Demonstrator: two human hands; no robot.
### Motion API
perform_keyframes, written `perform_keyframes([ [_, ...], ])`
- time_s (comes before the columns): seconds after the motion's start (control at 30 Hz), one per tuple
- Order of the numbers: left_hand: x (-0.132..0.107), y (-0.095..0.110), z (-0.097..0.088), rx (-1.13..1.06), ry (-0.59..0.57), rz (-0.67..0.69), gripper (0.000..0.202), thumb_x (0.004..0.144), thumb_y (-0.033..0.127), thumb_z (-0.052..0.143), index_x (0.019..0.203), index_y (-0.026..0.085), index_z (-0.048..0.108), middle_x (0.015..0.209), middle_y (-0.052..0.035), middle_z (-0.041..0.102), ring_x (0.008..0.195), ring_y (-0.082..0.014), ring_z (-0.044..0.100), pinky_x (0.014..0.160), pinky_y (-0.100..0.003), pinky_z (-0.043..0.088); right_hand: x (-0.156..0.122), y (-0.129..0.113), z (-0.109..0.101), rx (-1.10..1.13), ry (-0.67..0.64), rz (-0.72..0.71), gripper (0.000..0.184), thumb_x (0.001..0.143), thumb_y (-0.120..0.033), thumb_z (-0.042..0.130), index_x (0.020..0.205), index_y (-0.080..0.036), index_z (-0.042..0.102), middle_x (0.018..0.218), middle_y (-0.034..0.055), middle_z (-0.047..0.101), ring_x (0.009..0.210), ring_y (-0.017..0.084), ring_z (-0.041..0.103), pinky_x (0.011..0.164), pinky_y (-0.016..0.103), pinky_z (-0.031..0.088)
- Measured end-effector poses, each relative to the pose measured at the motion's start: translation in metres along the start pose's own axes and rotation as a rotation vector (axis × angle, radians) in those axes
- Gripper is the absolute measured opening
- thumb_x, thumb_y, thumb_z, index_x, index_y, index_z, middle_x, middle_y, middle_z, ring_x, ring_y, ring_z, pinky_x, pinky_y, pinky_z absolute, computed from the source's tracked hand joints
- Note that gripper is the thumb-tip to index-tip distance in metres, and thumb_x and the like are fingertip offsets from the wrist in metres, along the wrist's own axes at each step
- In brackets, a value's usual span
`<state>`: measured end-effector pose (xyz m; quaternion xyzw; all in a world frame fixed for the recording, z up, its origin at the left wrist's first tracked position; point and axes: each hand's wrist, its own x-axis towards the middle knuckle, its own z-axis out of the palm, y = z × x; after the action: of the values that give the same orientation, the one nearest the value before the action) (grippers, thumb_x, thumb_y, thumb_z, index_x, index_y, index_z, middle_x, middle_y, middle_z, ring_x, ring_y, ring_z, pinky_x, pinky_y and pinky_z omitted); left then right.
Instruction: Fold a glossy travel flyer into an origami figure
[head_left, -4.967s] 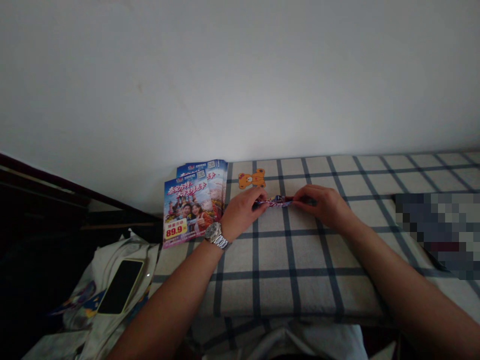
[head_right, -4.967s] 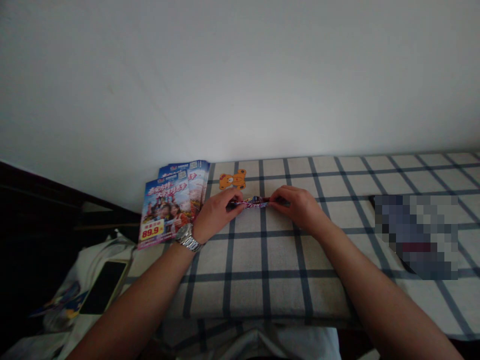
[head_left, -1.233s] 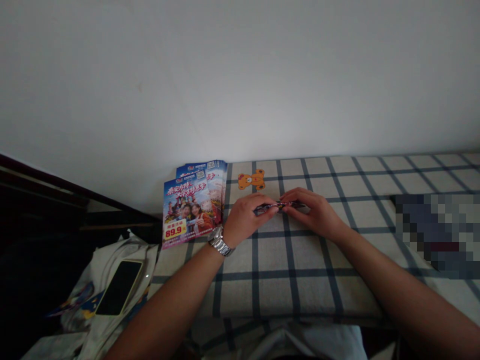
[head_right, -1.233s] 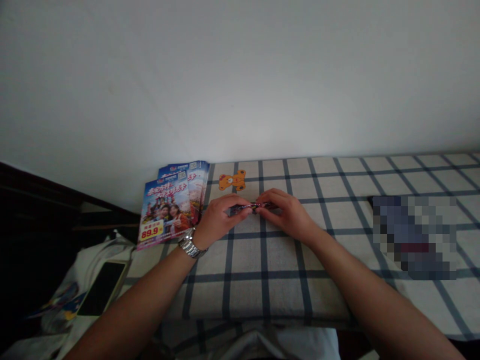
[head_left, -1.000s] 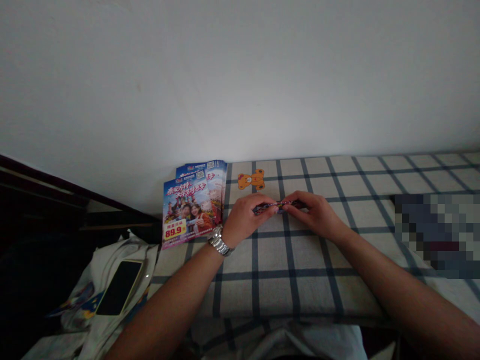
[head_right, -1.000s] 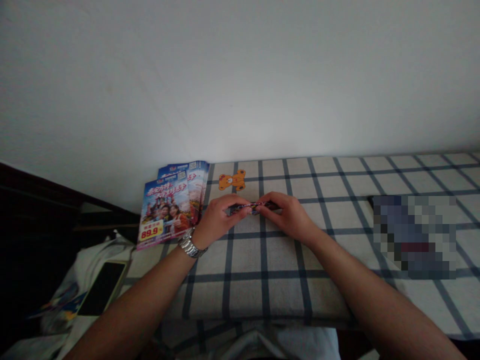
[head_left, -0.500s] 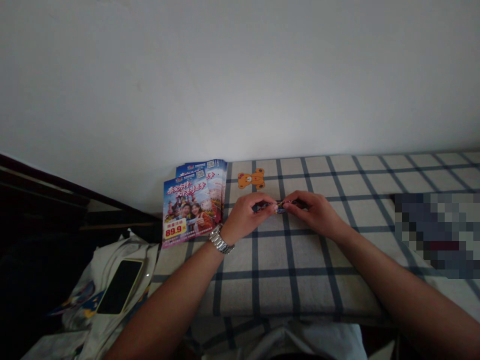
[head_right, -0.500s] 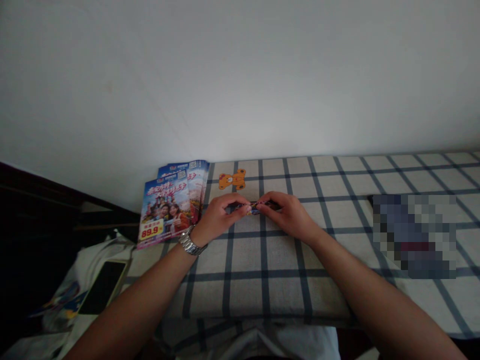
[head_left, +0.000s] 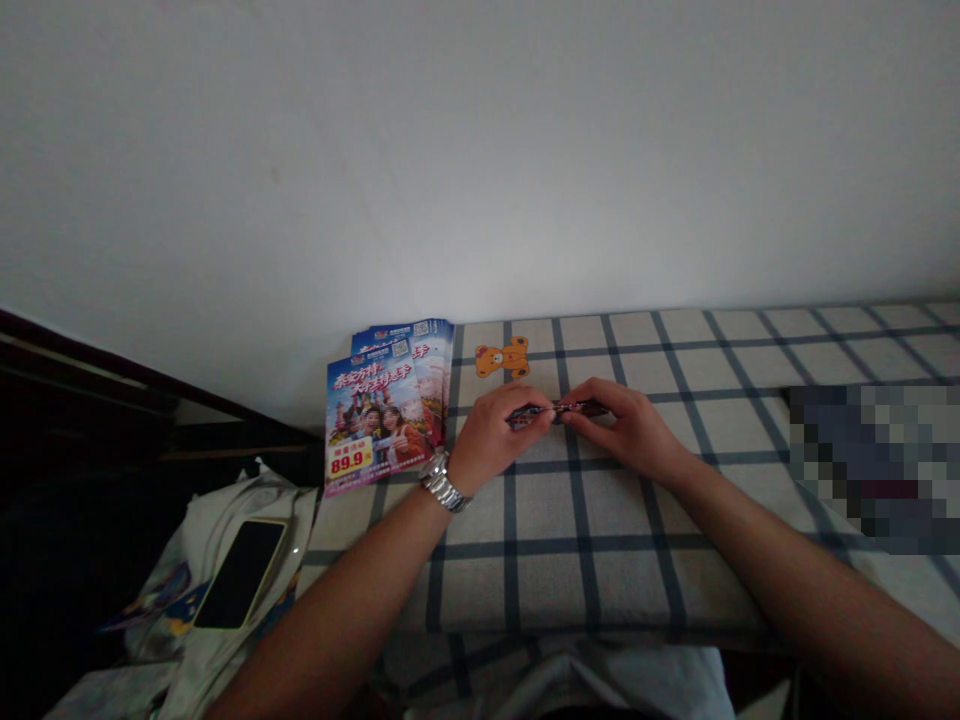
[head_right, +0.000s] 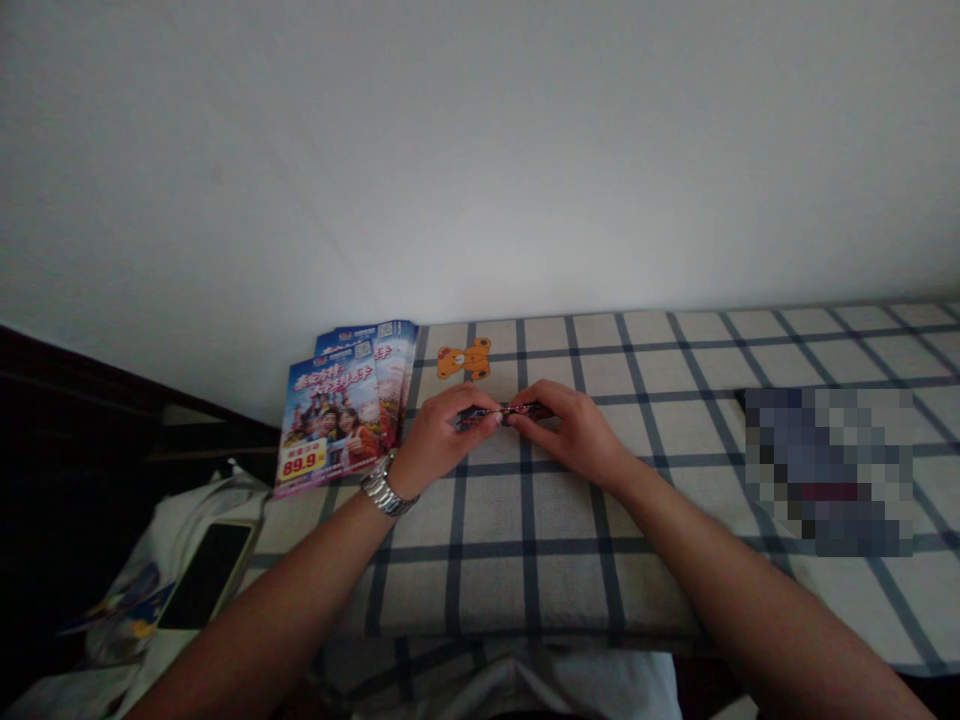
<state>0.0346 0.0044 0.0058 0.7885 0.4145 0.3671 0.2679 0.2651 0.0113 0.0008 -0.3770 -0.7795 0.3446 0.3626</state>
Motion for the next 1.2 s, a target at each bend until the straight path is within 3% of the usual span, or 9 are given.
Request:
perform_keyframes([
  [0.5, -0.0006, 0.0041, 0.0023, 0.01, -0.011, 0.032, 0.01, 0.099, 0.027, 0.064, 0.093, 0.022, 0.071, 0.09, -0.0016, 0.072, 0.086, -0.0167, 0.068, 0.081, -0.03, 0.052, -0.0002, -0.0059, 0.0009, -0.07, -0.017, -0.042, 0.006, 0.099, -0.027, 0.063, 0.102, -0.024, 0.068, 0.095, 0.0039, 0.072, 0.086, 0.019, 0.07, 0.078, 0.03, 0.06],
  [1.03, -0.0004, -0.0027, 0.0029, -0.04, 0.028, -0.047, 0.016, 0.096, 0.036, 0.072, 0.104, 0.024, 0.077, 0.103, -0.0014, 0.08, 0.095, -0.0178, 0.074, 0.086, -0.029, 0.055, 0.0006, -0.004, 0.0005, -0.044, 0.061, 0.009, 0.009, 0.1, -0.031, 0.063, 0.098, -0.023, 0.066, 0.089, 0.003, 0.071, 0.08, 0.017, 0.069, 0.069, 0.027, 0.057],
  [1.2, 0.0003, -0.0015, 0.0018, -0.073, 0.047, -0.03, 0.014, 0.099, 0.033, 0.068, 0.1, 0.023, 0.077, 0.099, -0.0021, 0.079, 0.092, -0.0171, 0.073, 0.085, -0.029, 0.055, 0.0004, -0.0031, 0.0004, -0.016, 0.058, 0.023, 0.009, 0.1, -0.031, 0.064, 0.098, -0.023, 0.067, 0.09, 0.0024, 0.071, 0.08, 0.016, 0.069, 0.068, 0.025, 0.056],
])
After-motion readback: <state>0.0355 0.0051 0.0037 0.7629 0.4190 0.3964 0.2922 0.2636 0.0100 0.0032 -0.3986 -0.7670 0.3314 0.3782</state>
